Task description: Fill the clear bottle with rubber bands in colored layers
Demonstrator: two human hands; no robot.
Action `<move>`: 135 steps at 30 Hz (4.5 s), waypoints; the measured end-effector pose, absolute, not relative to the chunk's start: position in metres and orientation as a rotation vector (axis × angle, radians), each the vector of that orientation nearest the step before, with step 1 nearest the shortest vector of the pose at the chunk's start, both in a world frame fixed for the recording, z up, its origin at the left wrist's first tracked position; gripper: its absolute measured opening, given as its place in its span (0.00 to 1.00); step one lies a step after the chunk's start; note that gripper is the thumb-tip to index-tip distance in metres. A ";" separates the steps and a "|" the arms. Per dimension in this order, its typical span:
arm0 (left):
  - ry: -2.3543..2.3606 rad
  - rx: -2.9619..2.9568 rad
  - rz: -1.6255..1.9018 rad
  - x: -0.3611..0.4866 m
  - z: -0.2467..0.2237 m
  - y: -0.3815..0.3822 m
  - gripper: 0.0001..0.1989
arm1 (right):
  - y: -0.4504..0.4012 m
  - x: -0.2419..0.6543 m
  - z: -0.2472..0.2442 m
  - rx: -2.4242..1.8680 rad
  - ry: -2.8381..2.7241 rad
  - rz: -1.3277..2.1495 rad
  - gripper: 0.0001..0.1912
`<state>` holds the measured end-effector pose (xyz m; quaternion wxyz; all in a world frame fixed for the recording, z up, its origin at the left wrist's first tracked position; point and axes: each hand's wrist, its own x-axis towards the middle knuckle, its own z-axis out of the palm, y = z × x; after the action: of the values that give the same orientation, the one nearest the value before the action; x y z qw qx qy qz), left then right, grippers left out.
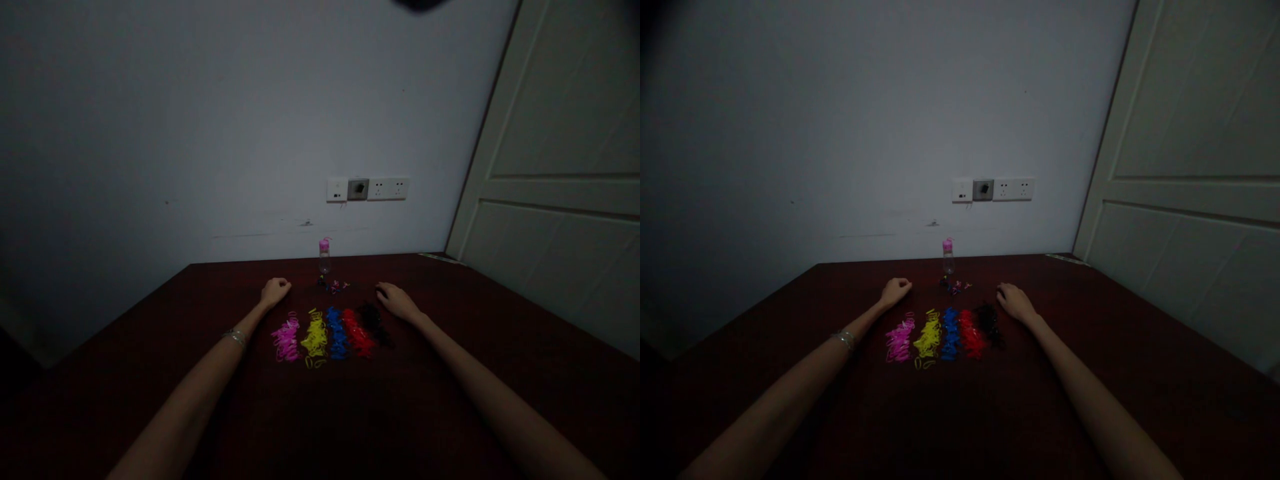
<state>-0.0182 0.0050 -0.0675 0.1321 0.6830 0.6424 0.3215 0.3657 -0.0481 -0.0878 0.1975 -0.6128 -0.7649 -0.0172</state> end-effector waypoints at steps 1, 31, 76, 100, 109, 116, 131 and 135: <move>1.858 1.974 0.931 -0.017 -0.066 0.006 0.11 | -0.049 0.365 -0.088 -1.717 -2.133 -0.048 0.20; 1.746 2.335 0.505 0.095 -0.052 -0.002 0.09 | -0.053 0.363 -0.085 -1.715 -2.114 -0.025 0.21; 1.445 1.502 1.186 -0.012 -0.059 0.023 0.10 | -0.047 0.367 -0.091 -1.696 -2.122 -0.058 0.21; 1.532 1.690 1.239 -0.022 -0.077 0.025 0.11 | -0.049 0.263 -0.043 -1.182 -2.405 0.283 0.15; 1.553 1.743 1.220 -0.020 -0.075 0.022 0.11 | -0.048 0.248 -0.045 -1.430 -2.433 0.164 0.20; 1.579 1.775 1.211 -0.019 -0.074 0.020 0.11 | -0.048 0.249 -0.045 -1.423 -2.399 0.148 0.20; 1.618 1.851 1.155 -0.022 -0.078 0.028 0.11 | -0.065 0.345 -0.054 -1.295 -2.200 0.516 0.18; 1.610 1.851 1.160 -0.023 -0.078 0.028 0.10 | -0.068 0.355 -0.053 -1.317 -2.173 0.595 0.15</move>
<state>-0.0226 0.0278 -0.0778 0.2123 0.6665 0.5798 0.4178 0.3550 -0.0679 -0.0533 0.2627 -0.4869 -0.8034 0.2199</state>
